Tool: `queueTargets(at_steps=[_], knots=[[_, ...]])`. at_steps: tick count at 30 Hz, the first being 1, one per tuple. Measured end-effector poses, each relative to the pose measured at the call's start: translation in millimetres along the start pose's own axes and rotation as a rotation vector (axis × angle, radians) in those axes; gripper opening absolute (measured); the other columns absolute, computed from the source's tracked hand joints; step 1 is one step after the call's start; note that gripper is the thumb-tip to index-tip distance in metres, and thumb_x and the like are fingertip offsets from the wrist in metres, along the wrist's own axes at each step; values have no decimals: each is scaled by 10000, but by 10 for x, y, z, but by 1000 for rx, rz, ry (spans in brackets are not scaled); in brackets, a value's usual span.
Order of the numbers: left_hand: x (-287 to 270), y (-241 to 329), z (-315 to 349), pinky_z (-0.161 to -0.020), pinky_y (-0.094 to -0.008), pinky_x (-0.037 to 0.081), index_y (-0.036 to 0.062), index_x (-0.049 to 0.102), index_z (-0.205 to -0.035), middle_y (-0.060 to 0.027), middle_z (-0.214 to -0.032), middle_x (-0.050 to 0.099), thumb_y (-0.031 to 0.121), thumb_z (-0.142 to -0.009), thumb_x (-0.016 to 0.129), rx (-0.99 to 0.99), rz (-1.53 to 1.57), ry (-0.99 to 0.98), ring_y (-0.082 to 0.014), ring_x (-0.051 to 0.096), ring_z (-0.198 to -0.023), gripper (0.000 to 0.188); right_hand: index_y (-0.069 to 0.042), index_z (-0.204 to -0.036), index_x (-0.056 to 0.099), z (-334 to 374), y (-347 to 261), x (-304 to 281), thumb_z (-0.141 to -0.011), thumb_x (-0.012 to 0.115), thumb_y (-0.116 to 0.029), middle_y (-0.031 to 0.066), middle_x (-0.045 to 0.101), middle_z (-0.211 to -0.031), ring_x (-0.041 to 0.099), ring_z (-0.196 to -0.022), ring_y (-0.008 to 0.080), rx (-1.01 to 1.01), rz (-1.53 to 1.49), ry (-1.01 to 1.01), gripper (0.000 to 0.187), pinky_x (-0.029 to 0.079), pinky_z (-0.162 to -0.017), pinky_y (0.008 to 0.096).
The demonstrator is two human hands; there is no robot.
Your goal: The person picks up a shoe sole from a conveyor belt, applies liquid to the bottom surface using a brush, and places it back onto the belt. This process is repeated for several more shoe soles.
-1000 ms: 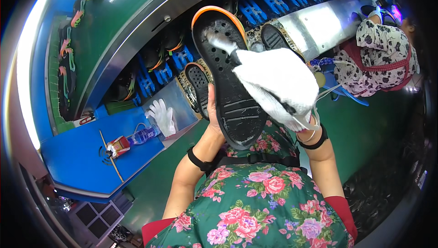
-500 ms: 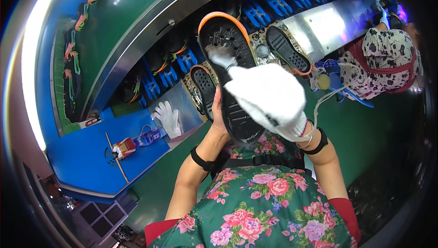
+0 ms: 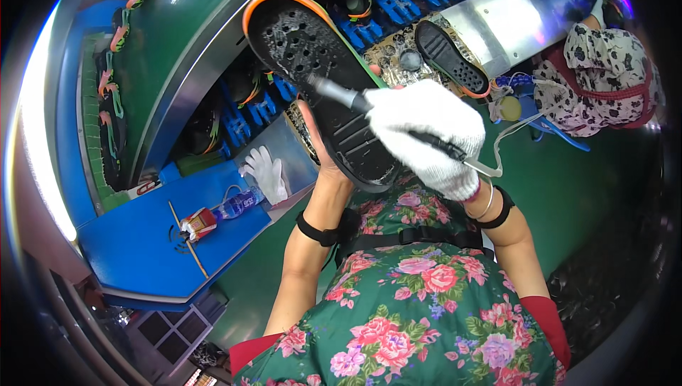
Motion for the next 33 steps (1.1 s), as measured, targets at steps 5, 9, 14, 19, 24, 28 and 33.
queueTargets(at_steps=[5, 9, 14, 19, 24, 28, 33], knots=[[44, 75, -109, -1115, -692, 516, 89, 331, -1685, -146, -1632, 490, 923, -942, 410, 38, -218, 6, -492, 538, -1423, 1119, -76, -1175, 831, 54, -234, 205, -882, 840, -72, 99, 817, -1163, 777, -984, 291, -300, 226, -120, 293, 619, -862, 391], [73, 74, -149, -1100, -739, 498, 100, 322, -1692, -107, -1677, 445, 916, -952, 405, 99, -144, 5, -472, 497, -1468, 1104, -67, -1083, 834, 83, -55, 143, -858, 862, -63, 105, 825, -1115, 786, -987, 268, -31, -107, -34, 227, 618, -839, 375], [169, -5, -203, -1076, -650, 541, 125, 362, -1672, -229, -1576, 533, 949, -918, 418, 27, -142, -52, -486, 579, -1366, 1118, -65, -1164, 832, 170, -182, 145, -858, 850, -49, 111, 822, -1147, 776, -1010, 292, -195, 145, -65, 307, 609, -865, 401], [164, 27, -232, -976, -602, 609, 107, 358, -1656, -307, -1492, 575, 954, -893, 464, 67, -252, 18, -481, 708, -1150, 1145, -34, -1053, 828, 177, -78, 91, -825, 844, 23, 146, 826, -1075, 776, -915, 282, 38, -188, 6, 236, 602, -815, 375], [200, 47, -252, -1037, -631, 576, 92, 362, -1668, -258, -1552, 548, 902, -942, 462, 129, -202, -37, -430, 632, -1330, 1092, -58, -1137, 840, 293, -275, 183, -803, 857, 7, 127, 828, -1121, 786, -956, 285, -249, 109, -182, 340, 603, -827, 379], [212, 115, -268, -1064, -728, 521, 95, 361, -1667, -139, -1587, 539, 887, -948, 489, 193, -156, -86, -412, 544, -1447, 1077, -58, -1145, 833, 306, -26, 59, -851, 868, -41, 127, 829, -1107, 787, -960, 258, 125, -187, -20, 296, 610, -821, 390], [220, 139, -296, -1081, -723, 516, 109, 361, -1669, -120, -1629, 489, 875, -957, 491, 178, -142, -145, -432, 520, -1466, 1054, -105, -1156, 841, 301, -304, 163, -861, 865, -62, 87, 820, -1103, 778, -946, 285, -271, 109, -175, 300, 614, -808, 394]])
Point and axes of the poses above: each hand's wrist, its own z-axis away from the middle knuckle, its own x-axis out of the palm, y = z × x, the point moved 7 cm from there along -z, towards the middle knuckle
